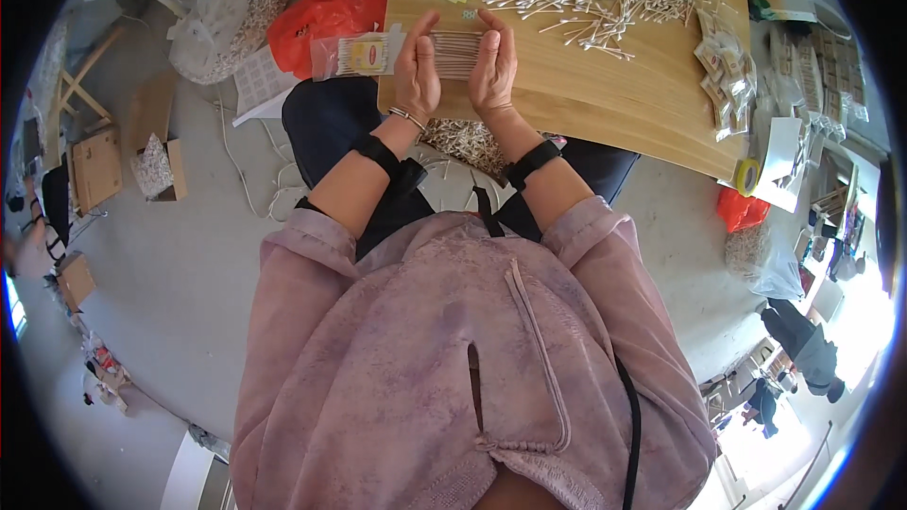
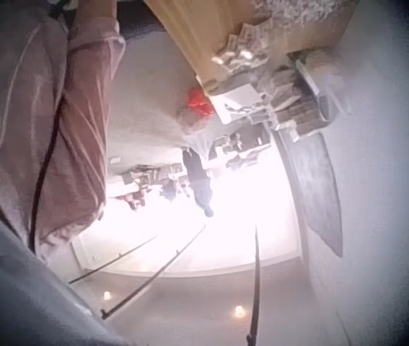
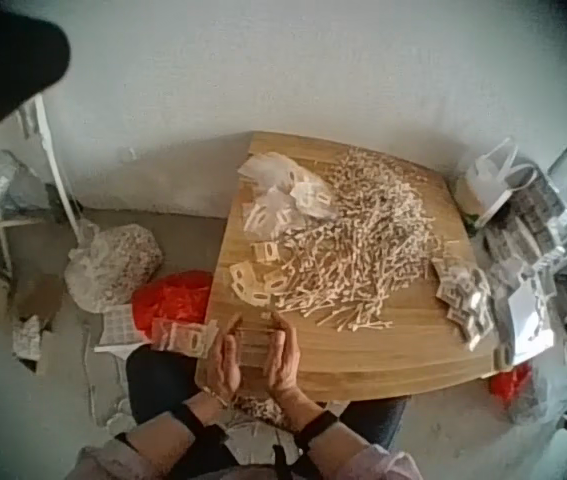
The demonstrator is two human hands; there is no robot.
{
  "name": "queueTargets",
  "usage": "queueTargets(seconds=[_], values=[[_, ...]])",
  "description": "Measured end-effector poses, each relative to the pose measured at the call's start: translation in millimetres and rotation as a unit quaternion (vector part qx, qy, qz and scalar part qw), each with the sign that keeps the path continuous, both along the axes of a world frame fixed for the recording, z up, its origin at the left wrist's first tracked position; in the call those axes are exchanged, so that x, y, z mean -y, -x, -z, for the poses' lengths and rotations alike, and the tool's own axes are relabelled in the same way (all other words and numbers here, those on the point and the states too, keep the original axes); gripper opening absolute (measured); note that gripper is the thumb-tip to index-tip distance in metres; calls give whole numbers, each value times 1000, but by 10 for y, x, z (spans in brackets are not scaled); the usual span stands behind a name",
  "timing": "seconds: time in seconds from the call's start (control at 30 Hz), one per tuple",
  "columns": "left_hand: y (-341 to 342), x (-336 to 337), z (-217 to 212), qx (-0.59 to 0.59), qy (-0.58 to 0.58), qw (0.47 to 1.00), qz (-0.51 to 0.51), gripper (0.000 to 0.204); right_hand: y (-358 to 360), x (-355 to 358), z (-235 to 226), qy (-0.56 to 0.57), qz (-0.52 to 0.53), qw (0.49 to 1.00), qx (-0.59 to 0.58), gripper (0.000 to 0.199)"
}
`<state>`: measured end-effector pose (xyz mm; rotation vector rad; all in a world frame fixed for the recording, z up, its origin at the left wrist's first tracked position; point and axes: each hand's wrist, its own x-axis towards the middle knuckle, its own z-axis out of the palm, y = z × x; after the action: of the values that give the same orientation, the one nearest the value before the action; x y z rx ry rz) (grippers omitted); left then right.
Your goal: Packaging bunches of cotton swabs into small plastic bags.
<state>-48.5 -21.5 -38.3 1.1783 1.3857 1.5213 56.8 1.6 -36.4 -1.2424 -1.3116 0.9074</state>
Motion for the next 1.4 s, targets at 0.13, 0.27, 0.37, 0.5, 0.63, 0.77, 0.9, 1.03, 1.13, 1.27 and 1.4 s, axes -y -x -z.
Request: queueTargets(seconds=[0.13,0.27,0.37,0.5,0.63,0.77,0.9,1.03,1.13,1.27,1.4], values=[[28,8,13,-31,3,999,14,44,39,6,-44,11,-35,999,-18,47],[50,36,-19,-34,18,998,41,45,88,61,-51,20,-43,998,-45,46],[74,23,-24,-37,10,998,40,46,81,58,-40,40,-41,997,-44,45],[94,-76,-114,-55,-2,998,-17,49,38,0,4,-24,-7,999,-45,44],[142,-83,-57,-58,23,998,1,52,89,37,-9,-25,-5,998,-53,45],[130,-81,-35,-28,4,999,24,51,115,50,-31,-9,-20,999,-48,45],[110,-40,-44,-9,8,999,42,50,149,76,-44,-3,-16,998,-58,43],[118,-33,-31,-7,17,998,53,49,164,69,-13,-20,5,998,-58,42],[108,-34,4,27,15,999,35,46,179,87,-27,-4,4,998,-63,42],[103,-68,63,64,-10,998,12,44,104,72,-38,6,-18,997,-80,39],[87,-75,68,169,0,985,-34,44,-143,66,-28,-51,-99,992,62,45]])
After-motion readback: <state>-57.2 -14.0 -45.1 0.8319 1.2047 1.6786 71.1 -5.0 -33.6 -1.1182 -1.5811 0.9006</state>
